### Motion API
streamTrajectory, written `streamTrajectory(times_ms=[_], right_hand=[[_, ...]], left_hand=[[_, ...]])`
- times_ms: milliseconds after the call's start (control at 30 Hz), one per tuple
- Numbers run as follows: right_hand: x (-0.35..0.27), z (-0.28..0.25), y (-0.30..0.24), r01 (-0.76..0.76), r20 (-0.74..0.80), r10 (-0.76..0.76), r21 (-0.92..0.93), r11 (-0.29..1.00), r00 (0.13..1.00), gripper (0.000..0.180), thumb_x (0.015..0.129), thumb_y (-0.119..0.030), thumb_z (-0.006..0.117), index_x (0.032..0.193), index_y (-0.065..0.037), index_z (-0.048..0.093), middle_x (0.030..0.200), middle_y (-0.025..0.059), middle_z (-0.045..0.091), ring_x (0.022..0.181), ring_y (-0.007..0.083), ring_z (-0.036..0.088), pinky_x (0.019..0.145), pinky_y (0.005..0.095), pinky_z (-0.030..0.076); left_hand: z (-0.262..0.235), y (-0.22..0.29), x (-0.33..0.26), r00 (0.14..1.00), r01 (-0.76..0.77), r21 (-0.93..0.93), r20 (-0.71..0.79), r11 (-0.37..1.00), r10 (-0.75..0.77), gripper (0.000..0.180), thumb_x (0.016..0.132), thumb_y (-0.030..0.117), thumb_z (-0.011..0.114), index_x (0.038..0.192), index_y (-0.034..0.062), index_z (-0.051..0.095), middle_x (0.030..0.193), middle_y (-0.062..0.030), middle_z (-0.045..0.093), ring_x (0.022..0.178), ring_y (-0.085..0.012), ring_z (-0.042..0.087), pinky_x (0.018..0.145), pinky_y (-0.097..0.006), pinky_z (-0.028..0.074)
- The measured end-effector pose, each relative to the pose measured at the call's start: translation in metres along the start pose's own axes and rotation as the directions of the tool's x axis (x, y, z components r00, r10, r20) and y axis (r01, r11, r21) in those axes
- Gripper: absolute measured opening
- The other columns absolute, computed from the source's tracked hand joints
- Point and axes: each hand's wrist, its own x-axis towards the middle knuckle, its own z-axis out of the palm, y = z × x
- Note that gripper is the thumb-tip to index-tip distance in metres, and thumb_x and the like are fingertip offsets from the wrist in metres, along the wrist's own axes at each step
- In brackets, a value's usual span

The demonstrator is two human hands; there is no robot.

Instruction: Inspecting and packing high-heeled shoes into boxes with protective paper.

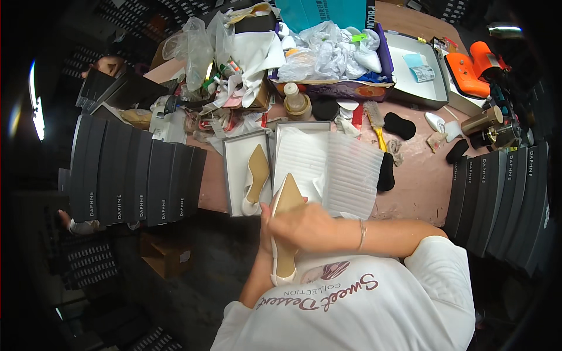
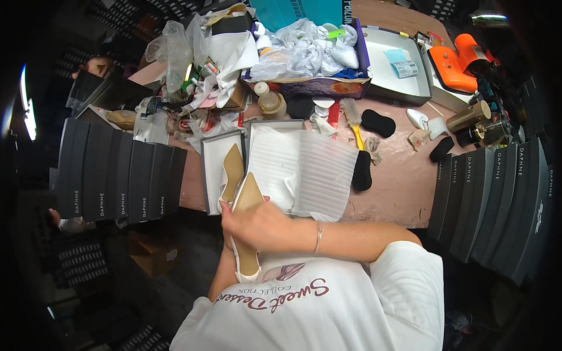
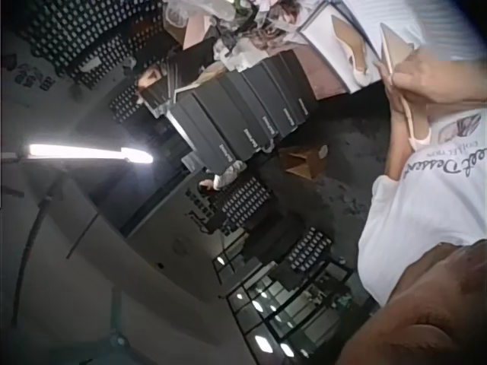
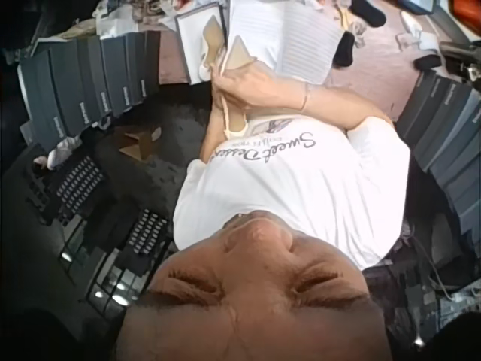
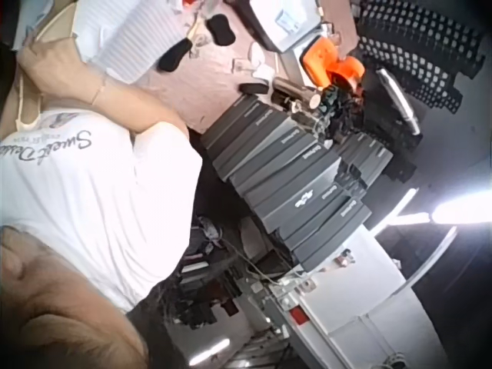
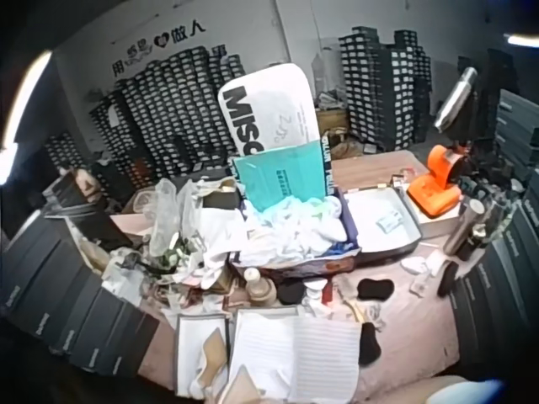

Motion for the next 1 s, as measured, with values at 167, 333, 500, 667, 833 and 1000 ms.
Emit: streamTrajectory(times_ms=[167,333,500,667,833,1000], right_hand=[[0.031,0.030,-0.029,-0.410,-0.480,0.386,0.059,0.910,0.788,0.026,0.085,-0.018,0.052,0.101,0.003,0.050,0.072,0.0127,0.057,0.059,0.0310,0.061,0.055,0.0384,0.050],[0.000,0.003,-0.021,0.069,-0.005,-0.069,0.039,0.997,0.998,0.014,0.081,-0.016,0.055,0.076,-0.004,0.051,0.064,0.0121,0.056,0.054,0.0302,0.059,0.045,0.0405,0.046],[0.000,0.004,0.011,-0.050,-0.082,0.058,0.094,0.994,0.995,0.017,0.083,-0.017,0.056,0.097,-0.006,0.054,0.067,0.0092,0.057,0.056,0.0294,0.059,0.048,0.0389,0.047],[0.004,-0.004,0.075,-0.294,-0.209,0.272,-0.078,0.953,0.939,0.011,0.086,-0.016,0.058,0.089,-0.006,0.056,0.068,0.0098,0.060,0.060,0.0288,0.061,0.054,0.0399,0.048],[-0.027,-0.031,0.070,-0.471,-0.193,0.547,0.330,0.818,0.815,0.009,0.086,-0.008,0.061,0.084,-0.002,0.055,0.057,0.0081,0.053,0.050,0.0219,0.054,0.048,0.0320,0.041],[-0.039,-0.026,0.010,0.002,-0.292,0.026,0.096,0.995,0.956,0.012,0.081,-0.010,0.066,0.077,-0.006,0.054,0.063,0.0049,0.051,0.048,0.0181,0.053,0.044,0.0327,0.042]], left_hand=[[-0.041,-0.002,0.012,0.937,0.087,0.051,0.336,0.995,-0.099,0.069,0.095,0.062,0.022,0.130,0.0069,0.044,0.119,-0.0145,0.055,0.098,-0.0257,0.060,0.087,-0.042,0.050],[0.002,0.005,0.004,0.998,0.053,0.013,-0.044,0.998,-0.053,0.068,0.096,0.058,0.022,0.133,0.0039,0.040,0.115,-0.0154,0.056,0.095,-0.0243,0.060,0.082,-0.039,0.051],[-0.009,-0.006,0.009,0.988,0.057,-0.207,-0.127,0.977,-0.085,0.071,0.094,0.059,0.024,0.132,0.0013,0.040,0.111,-0.0184,0.058,0.101,-0.0266,0.060,0.083,-0.042,0.052],[-0.019,0.005,0.016,0.968,0.136,0.119,0.195,0.984,-0.157,0.072,0.093,0.057,0.032,0.144,0.0068,0.026,0.123,-0.0193,0.052,0.103,-0.0284,0.059,0.083,-0.039,0.051],[-0.009,0.017,0.015,0.971,0.016,0.183,0.230,0.983,-0.058,0.083,0.085,0.062,0.043,0.145,0.0075,0.025,0.115,-0.0179,0.055,0.093,-0.0288,0.063,0.075,-0.037,0.053],[-0.012,0.010,0.019,0.967,0.046,0.149,0.242,0.988,-0.082,0.080,0.085,0.059,0.041,0.144,0.0070,0.026,0.113,-0.0181,0.055,0.089,-0.0268,0.063,0.074,-0.038,0.054]])
